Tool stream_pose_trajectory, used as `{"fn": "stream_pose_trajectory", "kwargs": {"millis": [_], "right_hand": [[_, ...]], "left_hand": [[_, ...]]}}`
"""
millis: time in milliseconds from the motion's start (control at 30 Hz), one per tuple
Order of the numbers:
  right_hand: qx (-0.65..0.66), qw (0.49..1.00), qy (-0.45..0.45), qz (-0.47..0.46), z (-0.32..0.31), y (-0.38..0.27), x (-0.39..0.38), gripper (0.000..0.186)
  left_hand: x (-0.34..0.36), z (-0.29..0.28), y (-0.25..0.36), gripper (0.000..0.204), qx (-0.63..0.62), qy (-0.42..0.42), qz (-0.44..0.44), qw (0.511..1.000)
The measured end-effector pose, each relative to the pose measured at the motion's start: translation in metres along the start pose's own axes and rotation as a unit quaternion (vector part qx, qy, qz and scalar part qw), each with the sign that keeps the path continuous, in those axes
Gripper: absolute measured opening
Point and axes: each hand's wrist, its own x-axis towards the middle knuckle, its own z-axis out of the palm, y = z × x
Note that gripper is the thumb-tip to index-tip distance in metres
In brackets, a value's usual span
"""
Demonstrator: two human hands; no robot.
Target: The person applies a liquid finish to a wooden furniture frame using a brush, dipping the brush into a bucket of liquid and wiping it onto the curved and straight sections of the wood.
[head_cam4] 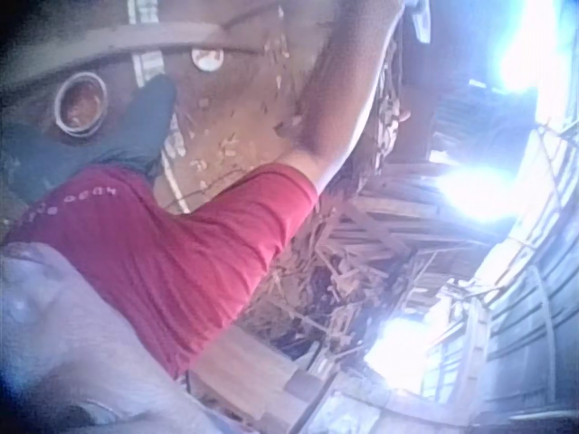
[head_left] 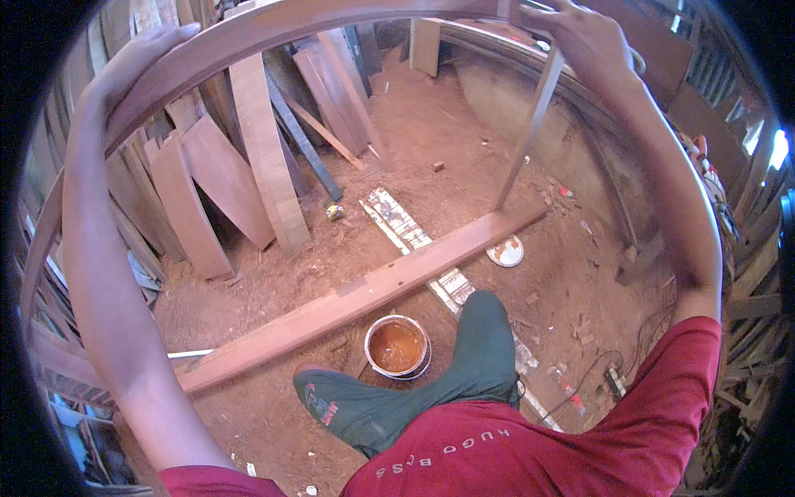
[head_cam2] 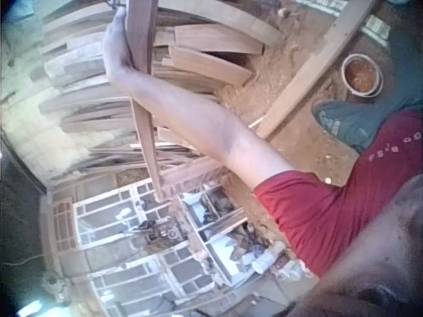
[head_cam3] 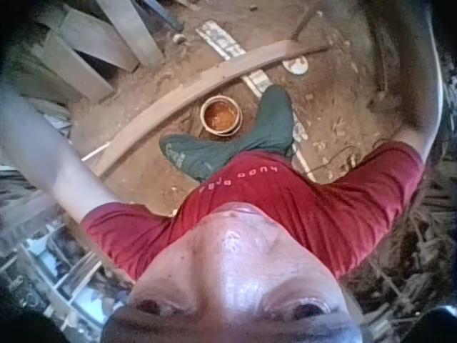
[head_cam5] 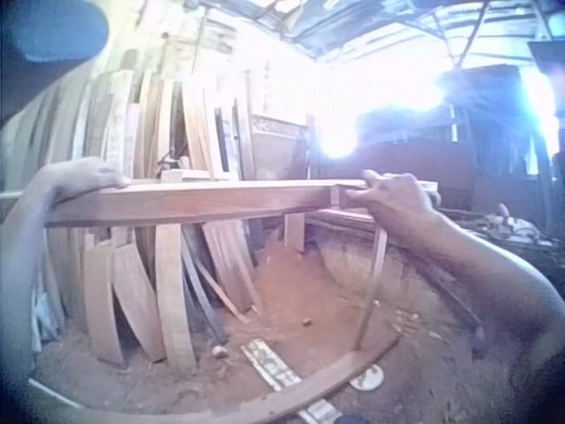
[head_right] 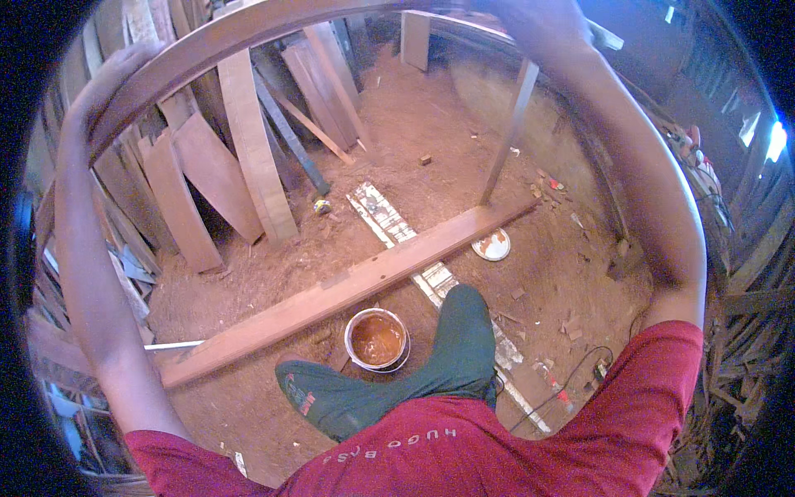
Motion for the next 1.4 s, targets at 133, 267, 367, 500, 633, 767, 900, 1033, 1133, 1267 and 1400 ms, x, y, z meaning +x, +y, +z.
{"fn": "stream_pose_trajectory", "kwargs": {"millis": [133,267,367,500,633,767,900,1033,1133,1267,1400], "right_hand": [[0.235,0.97,0.06,0.03,0.084,0.112,-0.078,0.035],[0.532,0.832,-0.06,0.143,0.131,0.119,-0.16,0.048],[0.618,0.742,-0.133,0.224,0.182,0.127,-0.22,0.048],[0.643,0.719,-0.072,0.255,0.231,0.123,-0.251,0.046],[0.698,0.657,-0.102,0.267,0.178,0.084,-0.2,0.046],[0.55,0.826,0.125,0.015,0.135,0.056,-0.124,0.047],[0.468,0.84,0.248,-0.119,0.083,0.044,-0.028,0.046],[0.323,0.873,0.284,-0.231,0.032,0.06,0.054,0.03],[0.251,0.906,0.21,-0.269,-0.033,0.043,0.081,0.021],[0.126,0.919,0.162,-0.337,-0.079,0.031,0.09,0.023],[0.027,0.917,0.163,-0.363,-0.086,-0.003,0.122,0.024]], "left_hand": [[0.009,0.008,0.012,0.057,0.006,-0.006,0.009,1.0],[0.001,-0.008,0.017,0.049,0.065,-0.002,-0.013,0.998],[0.013,0.0,-0.025,0.053,0.029,0.033,-0.011,0.999],[0.027,0.0,-0.002,0.056,-0.049,-0.021,-0.081,0.995],[0.032,0.01,0.038,0.059,0.013,-0.021,-0.138,0.99],[0.031,0.016,0.045,0.06,0.11,-0.015,-0.111,0.988],[0.024,0.021,0.057,0.061,0.114,-0.013,-0.134,0.984],[0.034,0.023,0.055,0.06,0.116,-0.017,-0.127,0.985],[0.021,0.013,0.039,0.058,0.107,0.001,-0.125,0.986],[0.047,0.031,0.042,0.06,0.041,-0.003,-0.118,0.992],[0.042,0.019,0.029,0.065,0.065,-0.021,-0.125,0.99]]}}
